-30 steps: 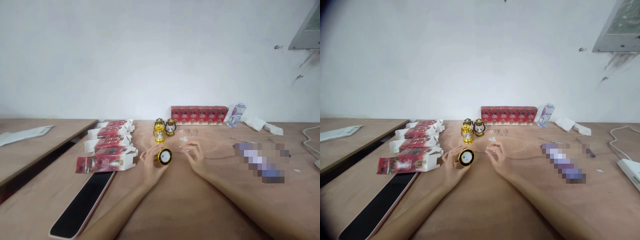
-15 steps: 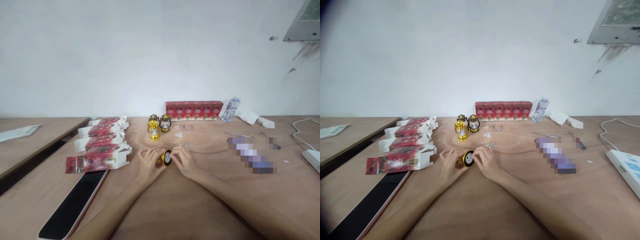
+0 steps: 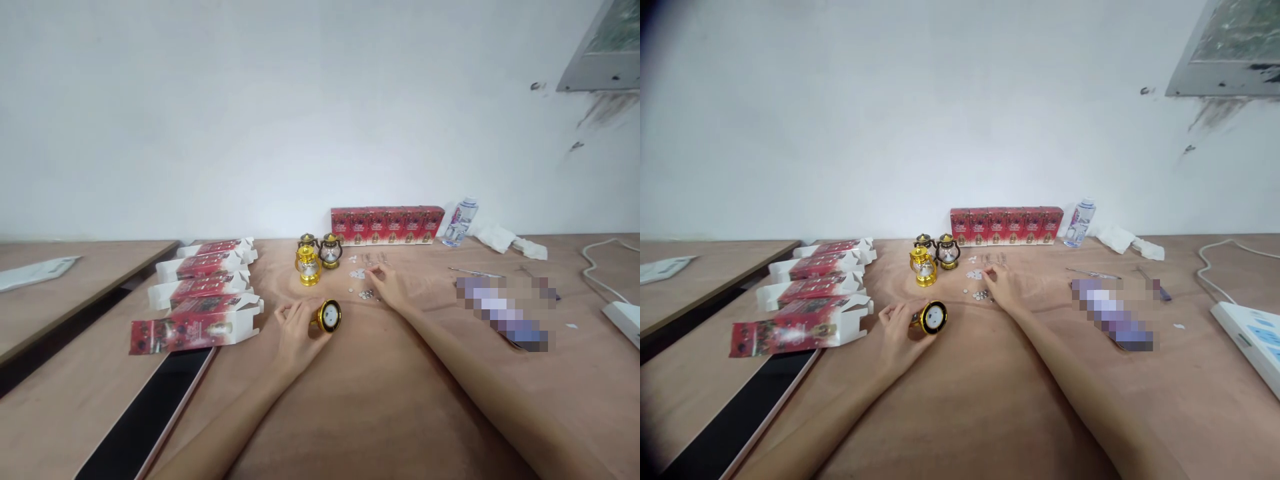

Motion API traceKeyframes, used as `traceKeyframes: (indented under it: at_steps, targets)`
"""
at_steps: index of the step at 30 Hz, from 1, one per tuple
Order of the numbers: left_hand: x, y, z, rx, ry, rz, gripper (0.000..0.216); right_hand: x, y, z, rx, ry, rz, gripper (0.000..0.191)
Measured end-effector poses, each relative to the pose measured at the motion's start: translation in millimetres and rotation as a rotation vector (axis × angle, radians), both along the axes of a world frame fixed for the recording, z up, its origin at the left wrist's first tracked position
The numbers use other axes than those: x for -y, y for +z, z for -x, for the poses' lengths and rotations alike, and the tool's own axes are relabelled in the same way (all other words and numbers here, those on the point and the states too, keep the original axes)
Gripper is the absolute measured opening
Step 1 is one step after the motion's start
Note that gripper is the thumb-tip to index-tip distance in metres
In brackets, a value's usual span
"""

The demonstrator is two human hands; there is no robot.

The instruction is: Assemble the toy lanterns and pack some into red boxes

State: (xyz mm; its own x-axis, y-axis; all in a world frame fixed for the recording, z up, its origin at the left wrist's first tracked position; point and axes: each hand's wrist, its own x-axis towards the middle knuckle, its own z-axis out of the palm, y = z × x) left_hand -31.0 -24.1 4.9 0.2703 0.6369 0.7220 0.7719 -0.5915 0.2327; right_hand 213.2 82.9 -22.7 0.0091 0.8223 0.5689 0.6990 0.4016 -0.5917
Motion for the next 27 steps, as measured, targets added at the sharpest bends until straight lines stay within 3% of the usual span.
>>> traceKeyframes:
  at_steps: [4,12,16,18,21,24,27]
  targets:
    - [0,0.2,0,-0.005,-0.006,-0.003,0.036,-1,2.6,-1,0.033,0.014,0.03,0.016]
    - [2,3.6,-1,0.032,-0.002,0.027,0.035,-50,35.0,21,0.207,-0.021,0.115,0.01]
    - [1,3.0,0,0.046,0.011,0.054,0.036,-52,45.9,36,0.252,-0.043,0.124,0.017]
    - [0,2.5,0,0.049,0.004,0.061,0.038,-36,49.5,44,0.254,-0.037,0.095,0.017]
    - [1,2.7,0,0.06,-0.006,0.057,0.041,12,48.1,53,0.179,0.023,0.001,0.015]
    - [2,4.2,-1,0.053,-0.035,0.05,0.038,70,38.7,61,-0.109,0.196,-0.253,0.014]
    - [4,5.3,-2,0.029,-0.067,0.014,0.034,107,30.1,66,-0.079,0.354,-0.345,0.009]
